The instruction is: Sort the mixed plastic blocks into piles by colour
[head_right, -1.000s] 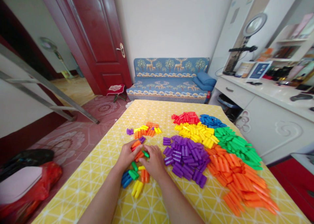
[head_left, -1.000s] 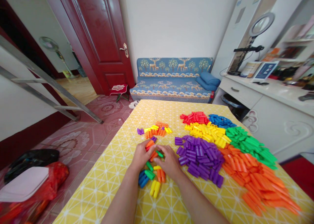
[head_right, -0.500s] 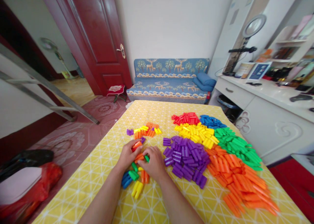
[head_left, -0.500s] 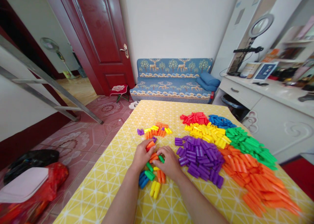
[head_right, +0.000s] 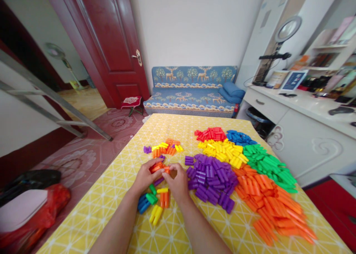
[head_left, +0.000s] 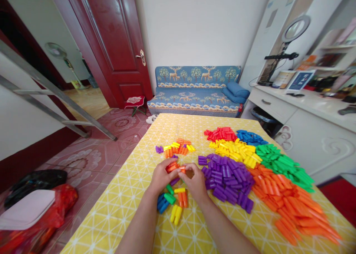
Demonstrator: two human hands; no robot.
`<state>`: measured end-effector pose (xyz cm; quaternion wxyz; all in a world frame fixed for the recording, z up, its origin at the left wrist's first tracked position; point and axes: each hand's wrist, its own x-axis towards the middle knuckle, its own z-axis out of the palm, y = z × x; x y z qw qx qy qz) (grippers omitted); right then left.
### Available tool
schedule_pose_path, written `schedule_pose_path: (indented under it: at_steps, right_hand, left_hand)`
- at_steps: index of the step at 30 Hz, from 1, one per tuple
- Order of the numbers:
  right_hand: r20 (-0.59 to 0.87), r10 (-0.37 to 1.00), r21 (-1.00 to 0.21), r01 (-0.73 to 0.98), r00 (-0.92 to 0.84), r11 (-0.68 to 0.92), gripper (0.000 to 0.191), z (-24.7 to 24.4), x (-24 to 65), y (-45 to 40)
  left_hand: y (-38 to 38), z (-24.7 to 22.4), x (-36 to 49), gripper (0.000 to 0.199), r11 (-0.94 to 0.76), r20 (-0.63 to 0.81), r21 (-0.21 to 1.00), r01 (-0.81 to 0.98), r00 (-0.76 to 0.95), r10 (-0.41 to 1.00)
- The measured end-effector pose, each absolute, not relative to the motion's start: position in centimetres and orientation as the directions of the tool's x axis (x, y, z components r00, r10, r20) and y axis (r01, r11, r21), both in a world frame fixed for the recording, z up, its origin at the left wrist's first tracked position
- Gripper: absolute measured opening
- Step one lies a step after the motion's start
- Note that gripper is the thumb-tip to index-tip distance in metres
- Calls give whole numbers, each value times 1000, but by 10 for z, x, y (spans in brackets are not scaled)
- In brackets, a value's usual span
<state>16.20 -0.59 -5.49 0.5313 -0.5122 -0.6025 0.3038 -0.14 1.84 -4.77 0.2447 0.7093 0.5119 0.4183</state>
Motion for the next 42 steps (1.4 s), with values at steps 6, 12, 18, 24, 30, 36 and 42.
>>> schedule_pose_path:
  at_steps: [6,12,18,24,30,36,42]
  right_hand:
    - [291,948,-936,246,131,253,36,-55,163,-6]
    - [296,950,-935,235,97,267,26,-61,167,-3]
    - [278,957,-940,228,82,253,20,-63,166,-5]
    - [328,936,-925,243,125,292,16,-58,165,-9]
    - [293,942,-939,232,162,253,18,-63,167,-8]
    - [274,952,-943,234,135,238,18,-64,167,-7]
    - [267,956,-941,247,124,231,19,-65,167,-6]
  left_hand:
    - [18,-47,-3,44,-352,316,849,395,155,936]
    - [16,-43,-1,38,-376,298,822,428,239,924]
    - [18,-44,0,13,-387,319,763,519,219,922]
    - [18,-41,1,11,-370,324,707,602,189,927]
    - [14,-38,0,22,-388,301,739,551,245,922]
    - [15,-38,-1,21,-415,293,723,552,299,908]
    - [17,-43,-1,20,-375,282,699,609,247,927]
